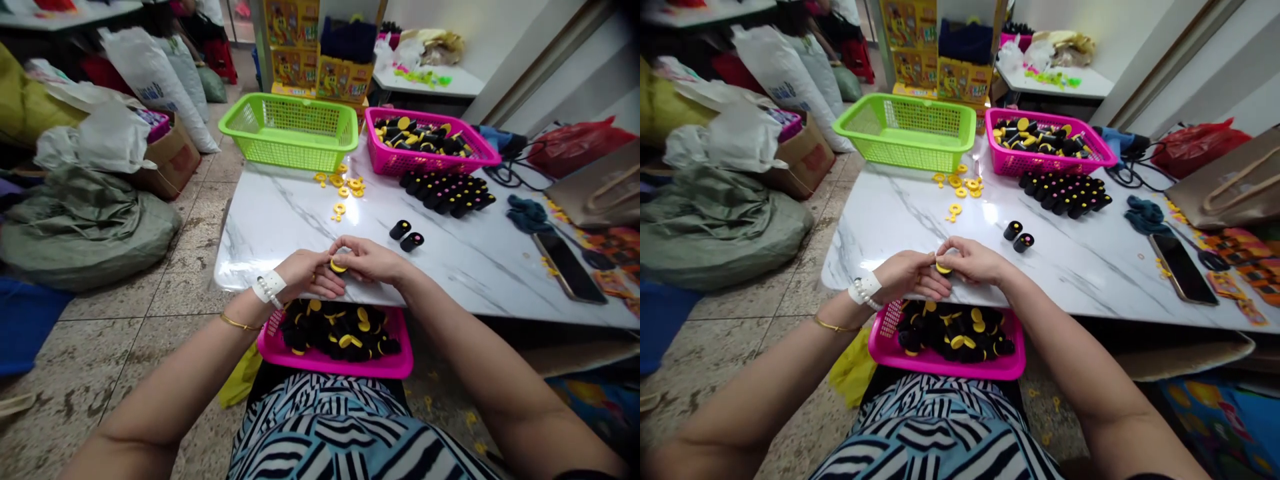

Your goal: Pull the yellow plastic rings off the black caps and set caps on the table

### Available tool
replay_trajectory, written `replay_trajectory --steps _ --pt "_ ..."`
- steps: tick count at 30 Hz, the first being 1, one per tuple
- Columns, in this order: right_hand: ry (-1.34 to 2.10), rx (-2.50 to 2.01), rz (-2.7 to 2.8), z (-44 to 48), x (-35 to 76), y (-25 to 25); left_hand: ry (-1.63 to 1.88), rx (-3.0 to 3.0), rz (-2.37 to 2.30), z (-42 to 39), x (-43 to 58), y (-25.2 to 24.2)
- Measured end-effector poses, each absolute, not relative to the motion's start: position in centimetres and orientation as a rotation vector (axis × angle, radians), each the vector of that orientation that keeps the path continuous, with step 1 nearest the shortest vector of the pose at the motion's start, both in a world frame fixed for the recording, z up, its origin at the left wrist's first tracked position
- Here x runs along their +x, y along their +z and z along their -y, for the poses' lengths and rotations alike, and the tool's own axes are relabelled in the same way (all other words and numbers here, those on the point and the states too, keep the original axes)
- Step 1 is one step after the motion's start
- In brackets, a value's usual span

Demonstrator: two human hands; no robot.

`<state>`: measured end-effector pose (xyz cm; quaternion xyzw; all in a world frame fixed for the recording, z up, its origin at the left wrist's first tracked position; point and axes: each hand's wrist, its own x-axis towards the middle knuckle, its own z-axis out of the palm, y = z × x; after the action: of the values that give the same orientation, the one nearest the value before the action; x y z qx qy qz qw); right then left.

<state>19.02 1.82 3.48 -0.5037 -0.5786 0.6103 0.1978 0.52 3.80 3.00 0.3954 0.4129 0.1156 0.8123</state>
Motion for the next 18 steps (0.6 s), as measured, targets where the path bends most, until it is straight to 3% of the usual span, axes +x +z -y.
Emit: replay_trajectory --steps 9,18 --pt "1.623 -1.321 1.497 -0.3 18.7 2.7 0.333 1.000 -0.802 -3.0 -0.1 2.4" --pt "1.564 -1.386 1.229 5.2 17.1 2.0 0.193 0.998 -0.800 -0.1 0.0 1.9"
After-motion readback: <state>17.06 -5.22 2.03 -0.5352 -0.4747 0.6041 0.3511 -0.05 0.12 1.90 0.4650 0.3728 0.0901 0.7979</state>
